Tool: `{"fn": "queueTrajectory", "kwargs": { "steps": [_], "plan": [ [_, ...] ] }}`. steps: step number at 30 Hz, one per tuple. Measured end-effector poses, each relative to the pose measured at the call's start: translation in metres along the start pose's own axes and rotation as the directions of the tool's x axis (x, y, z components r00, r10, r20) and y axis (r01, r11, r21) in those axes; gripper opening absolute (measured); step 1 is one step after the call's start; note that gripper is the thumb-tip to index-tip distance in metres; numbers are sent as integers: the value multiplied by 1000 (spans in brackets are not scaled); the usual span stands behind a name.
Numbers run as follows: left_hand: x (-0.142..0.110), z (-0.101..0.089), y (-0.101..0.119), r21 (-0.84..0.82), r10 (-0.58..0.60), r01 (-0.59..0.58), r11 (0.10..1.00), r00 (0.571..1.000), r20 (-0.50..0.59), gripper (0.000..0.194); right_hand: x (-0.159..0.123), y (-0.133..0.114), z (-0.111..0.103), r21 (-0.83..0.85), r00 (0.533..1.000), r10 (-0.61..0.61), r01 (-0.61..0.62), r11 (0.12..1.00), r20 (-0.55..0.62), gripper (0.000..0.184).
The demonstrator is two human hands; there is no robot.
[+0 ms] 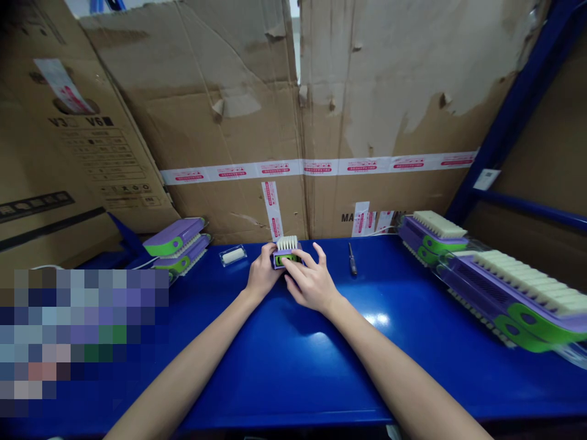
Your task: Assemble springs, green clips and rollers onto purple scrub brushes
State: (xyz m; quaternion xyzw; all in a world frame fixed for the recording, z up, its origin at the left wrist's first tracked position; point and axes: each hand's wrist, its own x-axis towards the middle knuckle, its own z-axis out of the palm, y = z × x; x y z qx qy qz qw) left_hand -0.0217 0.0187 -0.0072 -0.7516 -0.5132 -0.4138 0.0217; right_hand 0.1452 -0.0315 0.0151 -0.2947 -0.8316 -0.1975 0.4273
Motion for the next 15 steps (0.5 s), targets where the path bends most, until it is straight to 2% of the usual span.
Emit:
{"fn": "queueTrajectory", "kwargs": {
  "steps": [4, 9, 12, 15],
  "plan": [
    [1, -3, 1, -45, -51, 53, 998, 998, 42, 47, -2, 1, 0, -15, 999, -1, 0, 1000, -36, 41],
    [3, -3, 1, -242, -121, 122, 963, 992, 21, 47, -6, 9, 3, -36, 990, 129, -131, 991, -54, 51],
    [5, -2, 3, -419, -191, 169, 892, 982, -10, 48, -8, 18, 7, -13, 973, 230, -230, 973, -13, 64],
    [9, -2, 6, -616, -247, 210, 759, 969, 25, 49, -11, 27, 12, 10, 944, 327, -328, 945, 34, 75]
  ]
}}
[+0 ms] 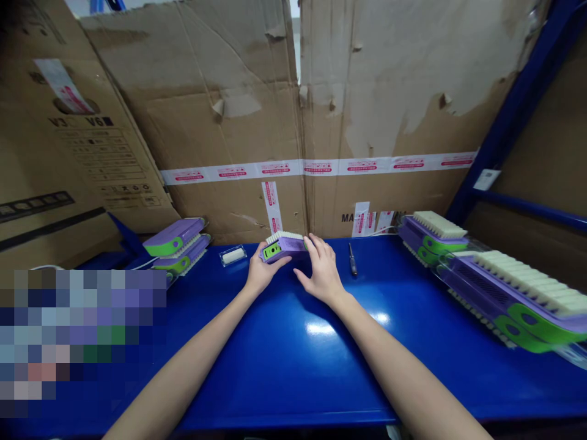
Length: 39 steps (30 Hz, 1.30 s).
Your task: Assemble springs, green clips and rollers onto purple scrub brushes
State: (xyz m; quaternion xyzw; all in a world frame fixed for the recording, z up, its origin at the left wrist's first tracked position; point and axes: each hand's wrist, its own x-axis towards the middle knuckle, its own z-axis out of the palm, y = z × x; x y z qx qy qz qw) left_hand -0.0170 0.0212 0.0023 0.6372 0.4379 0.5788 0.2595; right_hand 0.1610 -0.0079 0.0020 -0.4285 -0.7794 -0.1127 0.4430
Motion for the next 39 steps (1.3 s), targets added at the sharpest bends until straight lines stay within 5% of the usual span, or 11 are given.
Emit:
{"fn": "queueTrajectory", "kwargs": {
  "steps": [3, 10, 16, 20, 24, 28, 31, 34, 39],
  "plan": [
    [1, -2, 4, -136, -49, 63, 989, 993, 108, 50, 0, 6, 2, 19, 999, 44, -44, 999, -1, 83],
    [-2, 4, 0, -107, -4, 43, 993, 940, 340, 46, -1, 11, 3, 42, 998, -40, 38, 998, 57, 81],
    [5, -6, -1, 213, 88, -144, 966, 964, 251, 60, -1, 12, 3, 29, 1000, -29, 30, 999, -6, 75],
    [18, -40, -2, 594, 269, -367, 716, 930, 251, 46, -1, 12, 2, 43, 999, 22, -21, 999, -24, 76],
    [25, -73, -18, 851, 261, -135, 508, 965, -2, 37, -2, 12, 2, 42, 999, 23, -22, 999, -27, 75],
    [28, -86, -30, 876, 29, 22, 481, 999, -41, 27, -2, 11, 2, 27, 1000, 0, 1, 1000, -20, 75],
    [33, -85, -28, 673, -106, 203, 711, 977, -183, 32, -2, 10, 2, 30, 1000, -4, 4, 1000, -25, 75],
    [37, -81, -22, 158, -386, 444, 882, 873, -296, 41, -2, 10, 2, 34, 1000, -3, 4, 999, -25, 75],
    [37, -81, -15, -477, -694, 592, 650, 718, -54, 27, -2, 10, 3, 30, 1000, -12, 13, 999, -20, 75]
  ]
}}
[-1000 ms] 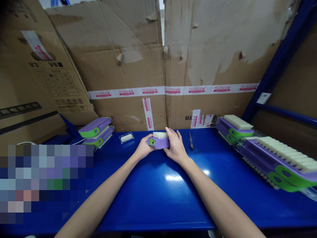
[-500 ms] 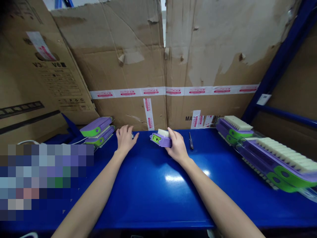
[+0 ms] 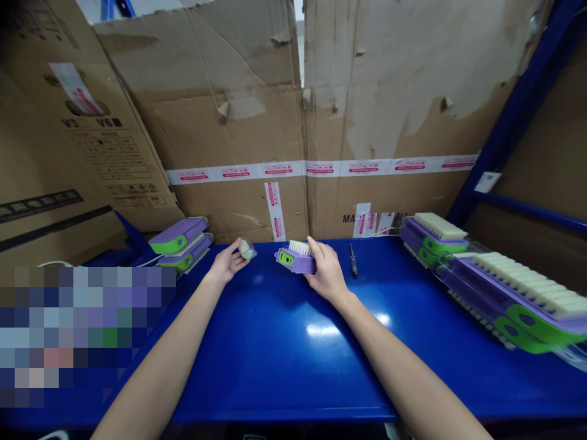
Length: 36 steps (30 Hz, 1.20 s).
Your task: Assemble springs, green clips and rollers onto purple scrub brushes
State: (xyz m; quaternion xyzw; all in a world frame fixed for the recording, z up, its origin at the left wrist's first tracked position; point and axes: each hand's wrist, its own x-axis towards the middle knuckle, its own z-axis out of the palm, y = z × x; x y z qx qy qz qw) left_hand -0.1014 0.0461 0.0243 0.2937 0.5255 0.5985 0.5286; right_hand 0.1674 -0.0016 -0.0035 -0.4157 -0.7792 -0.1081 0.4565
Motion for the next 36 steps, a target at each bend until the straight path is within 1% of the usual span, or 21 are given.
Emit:
{"fn": "queueTrajectory", "kwargs": {
  "steps": [1, 2, 6, 9, 11, 12, 13, 14, 15, 16, 17, 19, 21, 23, 25, 27, 28, 29, 31, 33, 36],
  "plan": [
    [-1, 0, 1, -58, -43, 44, 997, 999, 12, 25, 0, 0, 0, -1, 1000, -2, 2, 1000, 0, 75],
    [-1, -1, 2, -72, -62, 62, 995, 998, 15, 23, 0, 0, 0, -3, 1000, -4, 4, 1000, 1, 75],
    [-2, 0, 3, -18, -40, 40, 999, 999, 12, 26, 0, -1, 0, -7, 1000, -10, 10, 1000, 7, 74],
    [-2, 1, 0, 63, 30, -28, 998, 999, -31, 32, 0, -2, 0, -8, 1000, -13, 13, 1000, 15, 74],
    [-2, 2, -3, 247, 161, -133, 960, 982, -96, 37, 0, -2, -1, -10, 1000, -17, 18, 1000, 20, 74],
    [-3, 2, -4, 397, 256, -190, 898, 959, -119, 39, 0, -2, -1, -12, 1000, -19, 19, 1000, 23, 74],
    [-4, 2, -5, 562, 357, -231, 794, 926, -123, 40, 0, -2, -1, -15, 999, -20, 21, 1000, 26, 74],
    [-5, 3, -6, 710, 447, -248, 660, 888, -106, 41, -1, -2, -1, -18, 999, -22, 22, 1000, 28, 74],
    [-7, 4, -7, 817, 516, -244, 523, 853, -76, 42, -1, -2, -2, -22, 999, -23, 24, 999, 32, 74],
    [-9, 4, -7, 878, 559, -235, 417, 828, -44, 41, -1, -2, -2, -26, 999, -25, 26, 999, 35, 74],
    [-12, 6, -6, 912, 593, -231, 338, 805, -15, 41, -1, -2, -2, -31, 999, -28, 29, 999, 37, 74],
    [-17, 9, -5, 936, 644, -256, 242, 763, 42, 39, -1, -2, -1, -44, 999, -32, 34, 998, 41, 74],
    [-23, 14, -2, 928, 665, -305, 212, 741, 91, 36, -1, -3, -1, -68, 999, -29, 32, 997, 46, 74],
    [-31, 22, 0, 899, 634, -368, 237, 760, 144, 39, -1, -3, -1, -117, 999, -13, 18, 993, 51, 73],
    [-39, 33, -1, 844, 545, -443, 303, 807, 228, 46, 0, -4, -1, -193, 998, 18, -5, 981, 65, 74],
    [-48, 45, -5, 772, 395, -476, 421, 863, 317, 54, 0, -6, -1, -273, 995, 53, -28, 962, 85, 76],
    [-53, 51, -8, 740, 282, -453, 498, 891, 355, 59, 1, -7, -2, -307, 993, 68, -36, 951, 95, 76],
    [-57, 56, -12, 714, 182, -412, 566, 907, 379, 64, 1, -8, -2, -334, 991, 78, -39, 942, 106, 77],
    [-65, 64, -18, 673, 66, -352, 651, 909, 411, 70, 0, -10, -2, -367, 987, 89, -36, 929, 130, 76],
    [-70, 68, -23, 631, 36, -328, 703, 903, 428, 71, 0, -11, -2, -376, 983, 91, -24, 926, 161, 75],
    [-67, 65, -24, 593, 20, -286, 753, 910, 414, 68, 0, -14, -3, -347, 975, 78, -1, 938, 206, 76]
  ]
}}
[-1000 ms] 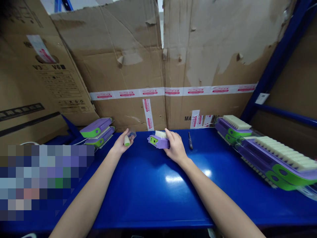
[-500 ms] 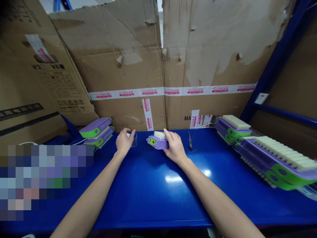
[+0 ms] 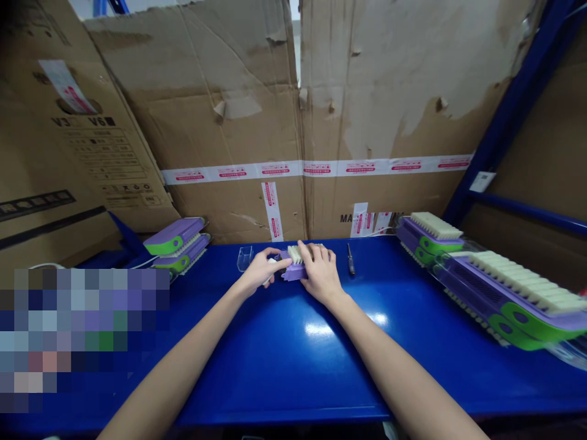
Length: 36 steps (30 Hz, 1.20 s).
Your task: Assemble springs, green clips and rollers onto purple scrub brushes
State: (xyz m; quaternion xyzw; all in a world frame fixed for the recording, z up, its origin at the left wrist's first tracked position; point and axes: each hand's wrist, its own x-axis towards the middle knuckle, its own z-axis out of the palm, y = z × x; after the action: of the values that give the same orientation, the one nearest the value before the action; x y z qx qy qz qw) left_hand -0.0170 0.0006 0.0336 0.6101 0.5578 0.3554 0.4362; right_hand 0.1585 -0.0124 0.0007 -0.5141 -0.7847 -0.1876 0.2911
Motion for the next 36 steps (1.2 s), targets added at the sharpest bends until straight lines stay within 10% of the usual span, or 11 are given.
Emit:
{"fn": "queueTrajectory", "kwargs": {
  "steps": [20, 29, 36],
  "plan": [
    [15, -27, -15, 45, 173, -180, 983, 977, 124, 56, 5, 10, -10, 220, 995, -101, 96, 971, 12, 57],
    [24, -37, -19, -470, 22, -49, 881, 998, -62, 26, 6, 9, -12, 209, 996, -87, 82, 975, 17, 47],
    [24, -29, -25, -476, 23, -50, 878, 998, -62, 48, 6, 12, -9, 215, 999, -33, 36, 976, -18, 41]
  ]
}}
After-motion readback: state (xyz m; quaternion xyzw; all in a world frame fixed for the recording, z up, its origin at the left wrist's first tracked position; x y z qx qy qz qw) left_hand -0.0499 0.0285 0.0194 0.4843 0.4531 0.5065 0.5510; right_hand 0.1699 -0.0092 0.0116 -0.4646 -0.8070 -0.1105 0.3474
